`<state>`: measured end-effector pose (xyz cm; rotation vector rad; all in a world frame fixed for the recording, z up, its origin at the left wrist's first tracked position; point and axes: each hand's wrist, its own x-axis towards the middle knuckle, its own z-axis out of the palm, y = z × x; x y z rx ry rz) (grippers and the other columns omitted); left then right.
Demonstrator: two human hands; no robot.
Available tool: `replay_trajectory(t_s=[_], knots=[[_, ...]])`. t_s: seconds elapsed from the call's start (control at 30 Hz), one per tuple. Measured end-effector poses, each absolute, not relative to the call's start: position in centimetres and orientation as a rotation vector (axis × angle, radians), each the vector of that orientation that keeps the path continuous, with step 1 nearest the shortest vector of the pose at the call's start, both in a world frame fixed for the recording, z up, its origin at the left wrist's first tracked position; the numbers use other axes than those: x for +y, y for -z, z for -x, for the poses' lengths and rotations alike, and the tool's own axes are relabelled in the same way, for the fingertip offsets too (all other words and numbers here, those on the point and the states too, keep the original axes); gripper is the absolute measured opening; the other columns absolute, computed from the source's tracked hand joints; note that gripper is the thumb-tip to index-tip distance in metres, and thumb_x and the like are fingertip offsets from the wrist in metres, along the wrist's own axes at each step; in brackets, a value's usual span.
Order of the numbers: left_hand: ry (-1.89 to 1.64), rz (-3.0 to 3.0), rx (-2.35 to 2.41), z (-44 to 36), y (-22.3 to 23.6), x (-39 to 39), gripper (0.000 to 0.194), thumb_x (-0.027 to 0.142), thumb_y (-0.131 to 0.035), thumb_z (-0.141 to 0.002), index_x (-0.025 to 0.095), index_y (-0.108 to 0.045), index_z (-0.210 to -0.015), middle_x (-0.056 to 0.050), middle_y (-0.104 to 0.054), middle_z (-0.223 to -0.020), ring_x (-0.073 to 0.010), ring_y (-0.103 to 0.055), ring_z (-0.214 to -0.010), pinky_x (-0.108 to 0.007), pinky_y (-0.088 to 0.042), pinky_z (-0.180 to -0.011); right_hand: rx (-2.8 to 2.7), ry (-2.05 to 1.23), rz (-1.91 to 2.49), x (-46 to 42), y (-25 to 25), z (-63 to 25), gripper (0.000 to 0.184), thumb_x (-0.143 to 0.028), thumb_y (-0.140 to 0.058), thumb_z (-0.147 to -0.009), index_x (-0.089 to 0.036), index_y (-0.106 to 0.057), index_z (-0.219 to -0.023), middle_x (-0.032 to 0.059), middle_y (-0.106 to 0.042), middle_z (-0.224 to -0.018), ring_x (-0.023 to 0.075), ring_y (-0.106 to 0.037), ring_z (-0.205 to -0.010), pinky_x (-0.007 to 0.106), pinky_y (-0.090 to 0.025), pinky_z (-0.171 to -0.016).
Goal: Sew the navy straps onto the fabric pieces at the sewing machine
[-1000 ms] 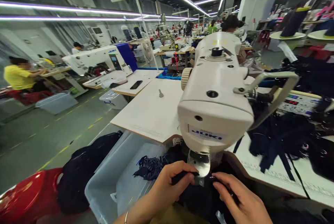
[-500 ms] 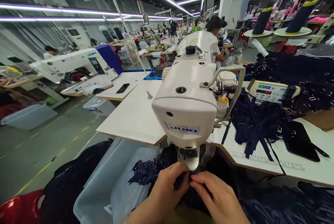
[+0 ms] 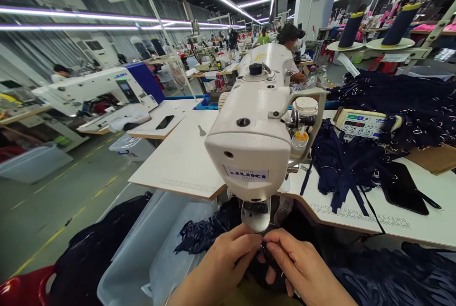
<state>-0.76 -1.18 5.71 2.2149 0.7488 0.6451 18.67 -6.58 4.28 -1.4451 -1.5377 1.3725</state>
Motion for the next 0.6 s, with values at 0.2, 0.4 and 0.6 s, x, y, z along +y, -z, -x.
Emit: replay_trajectory(t_s=[0.2,0.4,0.6], knots=[[-0.562,-2.246,0.797,0.4,-5.9,-1.3,0.022,0.014,-0.042,-0.095,0.019,-0.063,-0.093,-0.004,-0.061,-0.086,-0.0129,-0.059,-0.073,-0.018,-0.045,-0.067,-1.742,-1.01,1.481,-6.5,-3.7,-18.7,0.015,-0.03,-0.045,-0.092,-0.027,-0.06,-0.09,-0.0066,-0.063,-0.059,0.0101,-0.061,-0.051,0.015,-0.047,-0.05],[-0.646,-2.035,0.699,0.1,-6.0,-1.6,0.018,0.002,-0.06,-0.077,0.018,-0.064,-0.085,-0.003,-0.061,-0.089,-0.0128,-0.062,-0.08,-0.017,-0.046,-0.072,-1.286,-1.049,1.616,-6.5,-3.6,-17.0,0.021,-0.042,-0.045,-0.089,-0.025,-0.054,-0.082,-0.0103,-0.045,-0.049,0.0085,-0.051,-0.037,0.015,-0.044,-0.039],[-0.768,-1.871,0.548,0.7,-6.0,-1.2,0.01,0.008,-0.063,-0.082,0.018,-0.063,-0.085,-0.009,-0.062,-0.117,-0.0154,-0.063,-0.095,-0.024,-0.048,-0.085,-1.199,-1.218,1.476,-6.3,-4.8,-17.6,0.032,-0.051,-0.043,-0.092,-0.024,-0.057,-0.1,-0.007,-0.051,-0.059,0.0084,-0.05,-0.043,0.016,-0.041,-0.039]])
